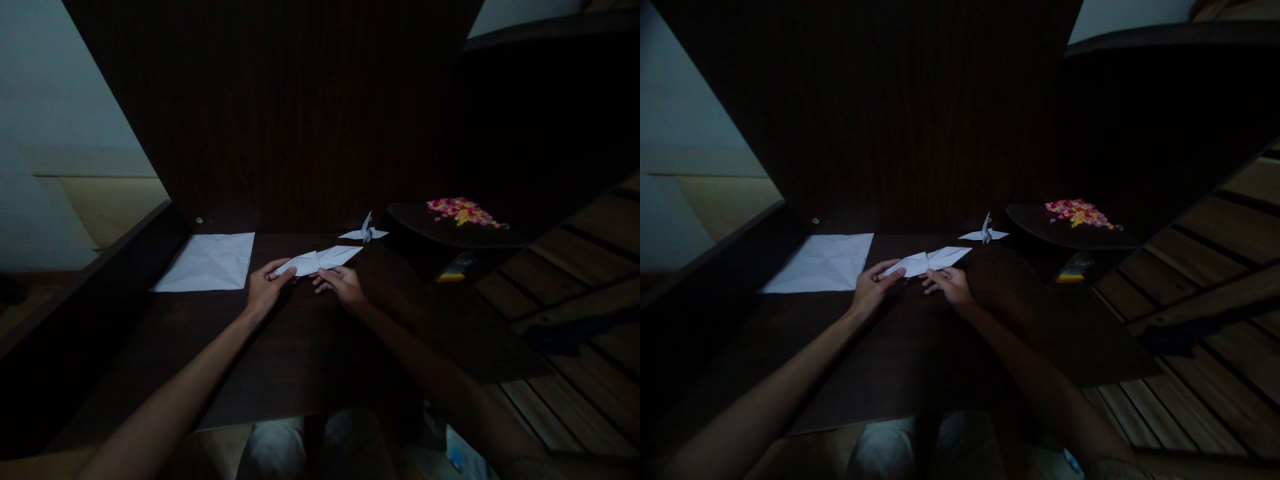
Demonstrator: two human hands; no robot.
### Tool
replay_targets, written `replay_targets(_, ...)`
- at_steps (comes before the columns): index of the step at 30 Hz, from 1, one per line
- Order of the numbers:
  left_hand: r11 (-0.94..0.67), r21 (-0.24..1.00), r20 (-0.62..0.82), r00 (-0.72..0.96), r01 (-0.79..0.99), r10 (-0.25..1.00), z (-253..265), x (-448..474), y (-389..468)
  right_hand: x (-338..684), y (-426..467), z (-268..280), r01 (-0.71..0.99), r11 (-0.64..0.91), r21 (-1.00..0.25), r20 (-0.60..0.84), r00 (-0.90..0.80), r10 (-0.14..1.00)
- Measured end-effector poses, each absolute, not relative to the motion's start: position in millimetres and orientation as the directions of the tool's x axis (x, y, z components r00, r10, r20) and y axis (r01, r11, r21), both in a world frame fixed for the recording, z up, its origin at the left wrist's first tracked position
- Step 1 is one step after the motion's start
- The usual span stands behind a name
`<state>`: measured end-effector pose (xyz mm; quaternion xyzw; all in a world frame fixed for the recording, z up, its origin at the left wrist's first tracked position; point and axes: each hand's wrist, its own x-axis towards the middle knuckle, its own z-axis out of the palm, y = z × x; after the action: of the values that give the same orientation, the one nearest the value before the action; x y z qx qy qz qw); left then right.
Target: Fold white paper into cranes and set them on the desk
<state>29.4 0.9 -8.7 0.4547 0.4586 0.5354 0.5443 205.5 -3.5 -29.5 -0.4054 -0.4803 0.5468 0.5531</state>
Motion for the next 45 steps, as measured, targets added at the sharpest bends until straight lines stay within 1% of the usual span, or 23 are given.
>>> replay_targets(2,0.063,0.976,-0.051,0.062,-0.206,0.997,-9.2,29.7,1.1,207.6,-3.1,-27.8,-0.227,0.096,-0.969,0.103,-0.018,0.995)
replay_targets(4,0.087,0.975,-0.071,0.085,-0.204,0.994,-10.5,29.0,1.6,209.2,-3.1,-26.1,-0.23,0.106,-0.967,0.105,0.015,0.994)
replay_targets(8,-0.002,0.992,0.013,0.09,-0.123,0.996,-12.3,26.8,2.8,210.9,-2.2,-25.0,-0.214,0.106,-0.971,0.104,0.02,0.994)
replay_targets(13,-0.033,0.993,0.059,0.22,-0.117,0.974,-10.1,27.6,-1.2,210.8,-0.3,-29.4,-0.153,0.093,-0.984,0.099,-0.038,0.994)
replay_targets(15,-0.054,0.994,0.075,0.244,-0.09,0.967,-9.8,28.7,-3.3,210.6,-0.8,-30.7,-0.114,0.108,-0.988,0.114,-0.053,0.992)
replay_targets(18,-0.088,0.996,0.093,0.238,-0.032,0.967,-11.0,29.9,-4.7,210.5,-2.7,-30.5,-0.072,0.146,-0.987,0.151,-0.074,0.986)
replay_targets(21,-0.107,0.994,0.106,0.219,-0.004,0.97,-12.7,30.4,-3.9,209.9,-4.2,-29.2,-0.069,0.154,-0.986,0.16,-0.083,0.984)
replay_targets(28,-0.147,0.989,0.143,0.122,0.022,0.982,-14.6,28.1,0.5,208.5,-5.5,-29.5,-0.164,0.171,-0.972,0.182,-0.057,0.982)
replay_targets(33,-0.183,0.983,0.181,0.098,0.007,0.978,-15.2,27.5,1.0,209.5,-8.7,-28.8,-0.2,0.181,-0.963,0.208,-0.123,0.97)
replay_targets(39,-0.255,0.964,0.261,0.087,-0.079,0.961,-14.6,29.0,-0.1,207.8,-8.5,-31.6,-0.202,0.209,-0.957,0.239,-0.135,0.962)
replay_targets(41,-0.308,0.95,0.311,0.08,-0.047,0.947,-12.0,29.3,-2.7,207.2,-7.6,-33.3,-0.201,0.209,-0.957,0.239,-0.134,0.962)
replay_targets(45,-0.46,0.877,0.445,0.129,0.136,0.886,-5.3,28.8,-9.5,207.3,-5.1,-37.3,-0.201,0.193,-0.96,0.223,-0.14,0.965)
